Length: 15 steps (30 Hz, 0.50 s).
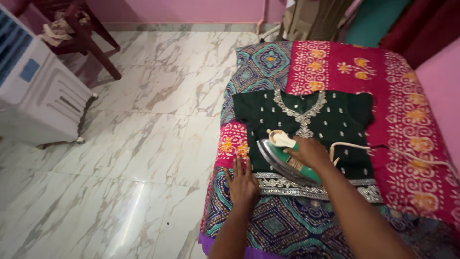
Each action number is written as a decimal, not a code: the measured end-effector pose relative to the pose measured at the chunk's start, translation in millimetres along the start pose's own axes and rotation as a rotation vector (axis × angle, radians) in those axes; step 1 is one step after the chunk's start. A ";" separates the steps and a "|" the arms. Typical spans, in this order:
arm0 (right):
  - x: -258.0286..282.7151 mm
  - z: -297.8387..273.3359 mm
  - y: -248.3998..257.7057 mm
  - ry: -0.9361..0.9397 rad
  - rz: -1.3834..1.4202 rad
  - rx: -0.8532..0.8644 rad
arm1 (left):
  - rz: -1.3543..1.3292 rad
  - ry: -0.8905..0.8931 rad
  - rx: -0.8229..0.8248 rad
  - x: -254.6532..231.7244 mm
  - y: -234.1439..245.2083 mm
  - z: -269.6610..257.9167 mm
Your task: The person unfolds a dark green embroidered top and lays it flat on a patterned table. They smooth the fabric by hand, then use a green electric iron to press the garment, moving the iron across the front and sides. The person adjusts the garment and continues ironing until the clip ends.
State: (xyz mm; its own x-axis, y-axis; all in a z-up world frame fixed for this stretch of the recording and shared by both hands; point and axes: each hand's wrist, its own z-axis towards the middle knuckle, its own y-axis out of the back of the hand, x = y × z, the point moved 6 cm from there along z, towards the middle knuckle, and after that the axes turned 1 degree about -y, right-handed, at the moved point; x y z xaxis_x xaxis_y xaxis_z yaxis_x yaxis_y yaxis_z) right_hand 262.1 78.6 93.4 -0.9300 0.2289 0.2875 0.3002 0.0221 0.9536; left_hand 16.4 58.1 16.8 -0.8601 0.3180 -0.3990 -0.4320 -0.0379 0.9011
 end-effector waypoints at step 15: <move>-38.9 -131.1 21.1 -0.075 -0.075 -0.017 | 0.142 -0.030 0.099 20.7 -46.3 14.3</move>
State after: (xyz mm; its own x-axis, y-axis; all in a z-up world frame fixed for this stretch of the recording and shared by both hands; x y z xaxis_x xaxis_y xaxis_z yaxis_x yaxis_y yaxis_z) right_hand 276.8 -57.4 114.0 -0.9311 0.2993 0.2087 0.2264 0.0254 0.9737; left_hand 22.4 80.0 -30.8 -0.9014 0.3447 -0.2622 -0.2762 0.0088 0.9611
